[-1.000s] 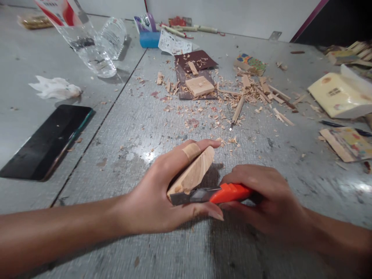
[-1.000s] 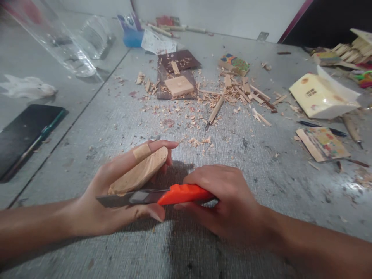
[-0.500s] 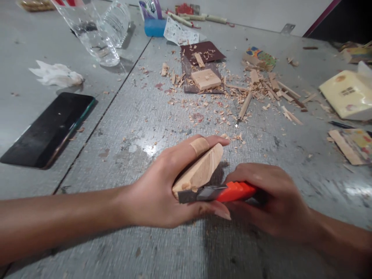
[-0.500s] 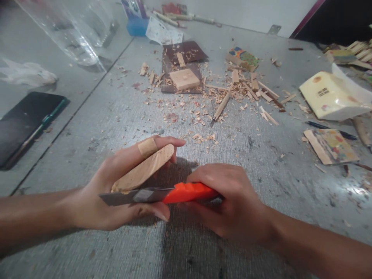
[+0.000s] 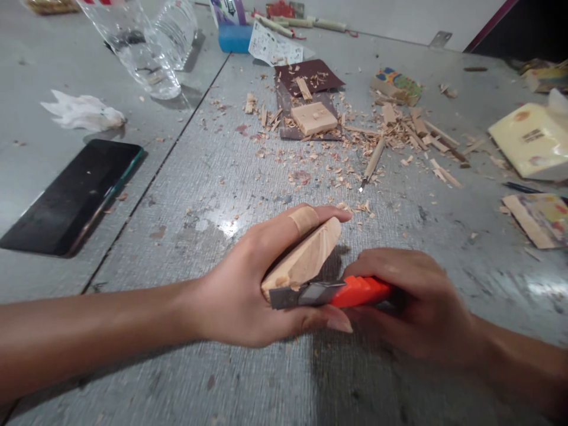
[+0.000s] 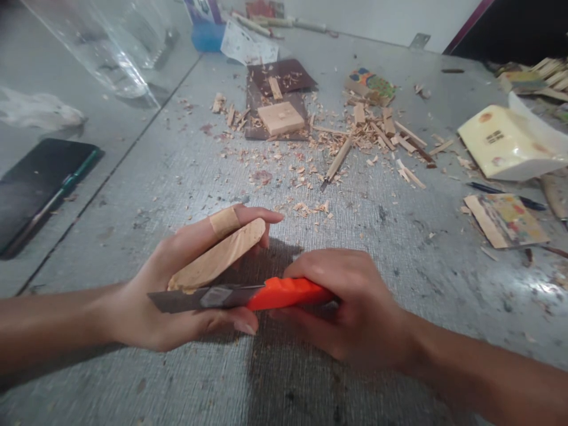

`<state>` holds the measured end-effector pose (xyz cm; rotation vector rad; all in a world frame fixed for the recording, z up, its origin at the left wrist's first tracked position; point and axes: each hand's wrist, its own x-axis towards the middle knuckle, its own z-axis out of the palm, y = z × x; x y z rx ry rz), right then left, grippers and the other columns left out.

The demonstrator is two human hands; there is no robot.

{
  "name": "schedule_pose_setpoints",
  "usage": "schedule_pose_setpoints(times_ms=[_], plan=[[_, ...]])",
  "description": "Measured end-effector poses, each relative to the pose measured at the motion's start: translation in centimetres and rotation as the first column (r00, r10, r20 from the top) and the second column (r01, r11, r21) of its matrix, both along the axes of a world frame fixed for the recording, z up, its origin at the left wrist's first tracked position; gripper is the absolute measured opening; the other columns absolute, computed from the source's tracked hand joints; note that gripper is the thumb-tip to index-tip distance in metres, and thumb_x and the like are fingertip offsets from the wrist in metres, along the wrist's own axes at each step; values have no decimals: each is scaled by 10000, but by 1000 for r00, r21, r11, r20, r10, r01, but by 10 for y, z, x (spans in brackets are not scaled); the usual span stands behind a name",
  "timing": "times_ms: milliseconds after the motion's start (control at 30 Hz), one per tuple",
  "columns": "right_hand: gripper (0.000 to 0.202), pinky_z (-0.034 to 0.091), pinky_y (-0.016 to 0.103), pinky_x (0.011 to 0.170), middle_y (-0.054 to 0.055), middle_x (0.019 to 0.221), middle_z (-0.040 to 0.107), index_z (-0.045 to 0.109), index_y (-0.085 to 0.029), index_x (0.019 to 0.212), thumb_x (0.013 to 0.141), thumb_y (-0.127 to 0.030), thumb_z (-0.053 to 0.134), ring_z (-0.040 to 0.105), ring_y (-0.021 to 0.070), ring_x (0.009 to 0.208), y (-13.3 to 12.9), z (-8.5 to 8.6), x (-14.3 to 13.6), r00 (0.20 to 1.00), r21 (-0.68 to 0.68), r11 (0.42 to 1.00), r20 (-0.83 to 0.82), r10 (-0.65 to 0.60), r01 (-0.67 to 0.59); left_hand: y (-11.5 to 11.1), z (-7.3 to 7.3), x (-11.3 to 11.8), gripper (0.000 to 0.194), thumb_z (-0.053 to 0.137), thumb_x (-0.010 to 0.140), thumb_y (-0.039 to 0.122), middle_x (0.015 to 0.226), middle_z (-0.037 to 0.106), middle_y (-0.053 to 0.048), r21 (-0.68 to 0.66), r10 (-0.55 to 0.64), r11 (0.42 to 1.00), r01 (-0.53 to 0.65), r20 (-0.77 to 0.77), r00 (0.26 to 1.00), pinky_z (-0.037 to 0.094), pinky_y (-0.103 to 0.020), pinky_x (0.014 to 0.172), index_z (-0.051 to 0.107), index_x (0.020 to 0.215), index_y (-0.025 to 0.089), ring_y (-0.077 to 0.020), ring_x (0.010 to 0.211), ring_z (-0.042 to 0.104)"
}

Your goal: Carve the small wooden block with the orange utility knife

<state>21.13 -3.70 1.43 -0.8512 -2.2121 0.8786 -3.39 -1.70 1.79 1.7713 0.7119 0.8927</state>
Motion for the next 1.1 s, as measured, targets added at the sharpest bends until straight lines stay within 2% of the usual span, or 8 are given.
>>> schedule_pose_setpoints(times_ms=[100, 233, 467, 667, 833, 967, 1100], plan=[[111, 431, 296, 568, -14, 742, 678, 657, -235, 980, 998, -332, 709, 592, 150, 604, 0, 0, 0, 1000, -14, 1000, 2, 7, -7, -1, 0, 0, 730, 911, 782, 486, 1120, 664, -30, -26, 0, 1000, 1, 13, 1000, 538, -372, 923, 579, 1402, 288, -242, 963, 657], [92, 438, 306, 582, -9, 744, 683, 673, -234, 988, 1004, -319, 706, 592, 156, 613, -1, 1, -1, 1000, -47, 999, 8, 2, -2, -1, -2, 1, 745, 900, 772, 450, 1129, 658, -34, -45, 2, 999, -1, 25, 1000, 531, -359, 900, 562, 1401, 241, -222, 914, 643], [99, 455, 305, 601, -2, 781, 714, 682, -223, 991, 996, -316, 717, 626, 155, 648, -1, 0, 1, 1000, -59, 998, 7, 14, -13, -1, -1, 1, 702, 869, 810, 386, 1032, 617, -23, -95, -38, 995, 41, 31, 999, 506, -338, 784, 535, 1415, 263, -199, 833, 605], [82, 437, 284, 611, -22, 794, 698, 679, -214, 1002, 973, -257, 743, 611, 130, 664, -1, -2, 3, 1000, -70, 997, -1, 31, -31, -2, -1, 2, 742, 910, 745, 385, 975, 599, -8, -178, -41, 983, 54, 76, 996, 501, -312, 706, 545, 1384, 286, -185, 786, 573], [124, 401, 290, 564, -27, 758, 679, 676, -221, 971, 988, -329, 734, 587, 128, 625, -2, -2, 4, 999, -72, 997, 30, 23, -21, -3, 0, 1, 735, 889, 781, 326, 980, 599, 0, -147, -57, 987, 67, 77, 995, 522, -279, 696, 525, 1415, 253, -163, 793, 589], [116, 420, 293, 569, -26, 744, 669, 677, -227, 967, 961, -308, 759, 576, 132, 619, -1, -2, 3, 1000, -97, 995, 18, 16, -14, -3, 1, 0, 710, 864, 821, 310, 1007, 606, -5, -144, -60, 987, 68, 61, 996, 539, -237, 660, 513, 1434, 233, -157, 811, 616], [125, 407, 301, 549, -24, 722, 661, 670, -229, 935, 953, -309, 765, 557, 136, 598, -1, -1, 2, 1000, -99, 995, 15, 9, -8, -4, 1, 0, 761, 885, 786, 302, 985, 616, 6, -156, -59, 986, 65, 42, 997, 538, -224, 629, 507, 1443, 241, -154, 773, 620]])
